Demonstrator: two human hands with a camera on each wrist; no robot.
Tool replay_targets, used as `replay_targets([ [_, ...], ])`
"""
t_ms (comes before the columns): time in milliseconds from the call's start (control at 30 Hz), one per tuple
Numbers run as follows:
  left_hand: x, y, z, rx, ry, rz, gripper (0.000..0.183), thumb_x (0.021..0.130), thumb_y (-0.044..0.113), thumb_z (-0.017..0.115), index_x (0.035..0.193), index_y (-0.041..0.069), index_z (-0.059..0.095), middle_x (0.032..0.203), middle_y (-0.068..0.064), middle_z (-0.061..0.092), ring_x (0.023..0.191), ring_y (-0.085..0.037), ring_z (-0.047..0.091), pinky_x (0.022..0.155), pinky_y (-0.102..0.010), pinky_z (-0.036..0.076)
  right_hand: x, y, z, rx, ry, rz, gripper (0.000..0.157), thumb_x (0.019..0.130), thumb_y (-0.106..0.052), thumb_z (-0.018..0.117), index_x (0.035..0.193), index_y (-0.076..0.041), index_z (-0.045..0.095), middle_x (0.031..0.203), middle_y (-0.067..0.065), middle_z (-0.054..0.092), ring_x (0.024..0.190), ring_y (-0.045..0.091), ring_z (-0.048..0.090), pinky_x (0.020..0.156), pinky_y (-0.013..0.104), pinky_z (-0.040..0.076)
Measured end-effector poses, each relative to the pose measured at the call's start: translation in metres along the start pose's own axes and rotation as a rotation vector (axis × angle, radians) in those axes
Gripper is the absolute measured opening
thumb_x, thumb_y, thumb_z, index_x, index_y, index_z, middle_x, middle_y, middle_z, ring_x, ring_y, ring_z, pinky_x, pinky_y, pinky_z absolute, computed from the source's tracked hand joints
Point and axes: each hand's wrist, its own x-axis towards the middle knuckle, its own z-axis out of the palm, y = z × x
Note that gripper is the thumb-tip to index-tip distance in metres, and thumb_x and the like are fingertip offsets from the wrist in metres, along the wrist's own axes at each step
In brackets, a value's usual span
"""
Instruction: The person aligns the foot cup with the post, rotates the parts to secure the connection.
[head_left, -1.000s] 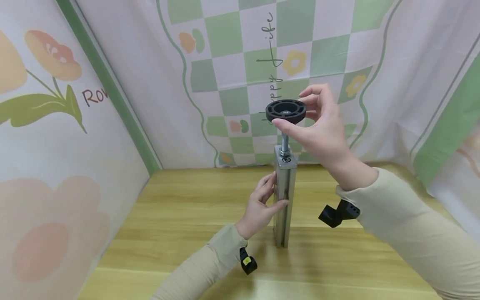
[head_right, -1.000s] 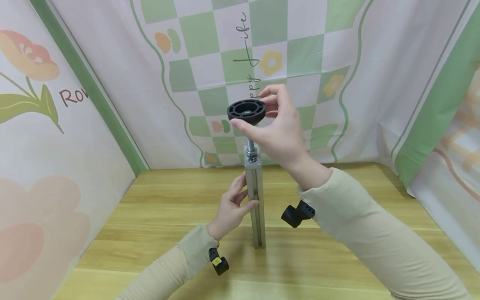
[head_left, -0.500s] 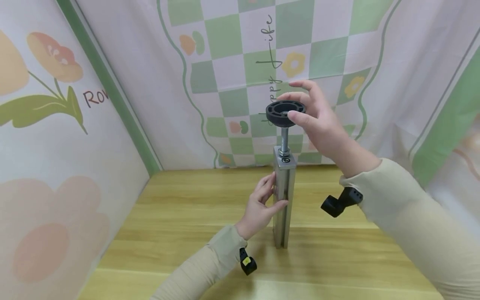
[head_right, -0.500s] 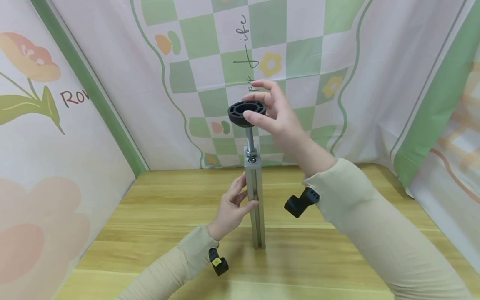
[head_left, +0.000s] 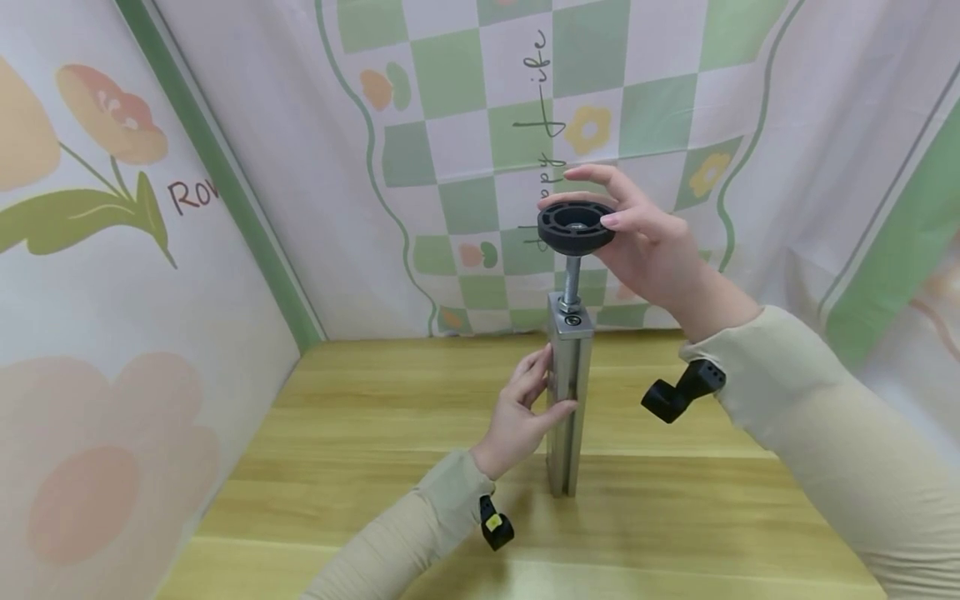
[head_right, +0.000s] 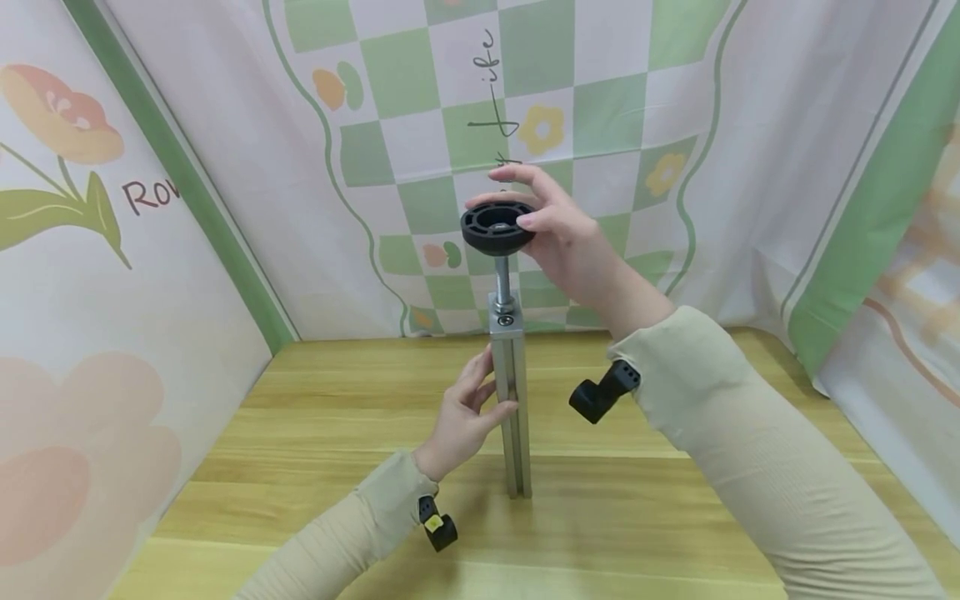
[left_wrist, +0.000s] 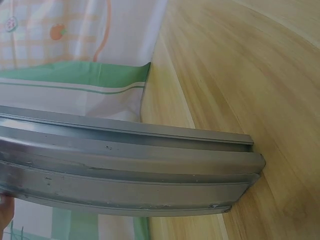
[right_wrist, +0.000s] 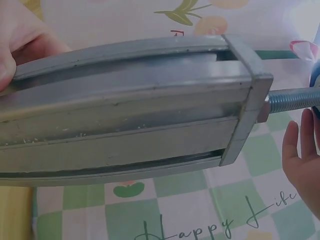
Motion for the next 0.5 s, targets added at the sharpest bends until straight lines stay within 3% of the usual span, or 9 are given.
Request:
replay_targets([
  [300,0.0006,0.0005,0.0003,-0.002,0.006,0.012,0.064,0.084,-0.009,0.063,0.141,-0.007,0.033,0.145,-0.023,0.032,0.131,-0.035,0.039,0.108,-0.034,0.04,-0.0025,0.0056,-0.0014,0.015,-0.008,-0.033,0.034,0.094,-0.01,0.045,0.127,-0.007,0.045,0.128,0.012,0.055,0.118,0.023,0.054,0.101,0.029,0.043],
  [500,0.0001,-0.0004,0.0004,-0.007,0.012,0.019,0.064,0.084,-0.011,0.063,0.14,-0.008,0.034,0.144,-0.024,0.032,0.131,-0.036,0.039,0.107,-0.034,0.04,-0.0051,0.0094,0.0006,0.026,0.054,-0.07,0.027,0.094,-0.011,0.052,0.12,-0.007,0.05,0.125,0.01,0.056,0.117,0.022,0.054,0.101,0.027,0.045],
])
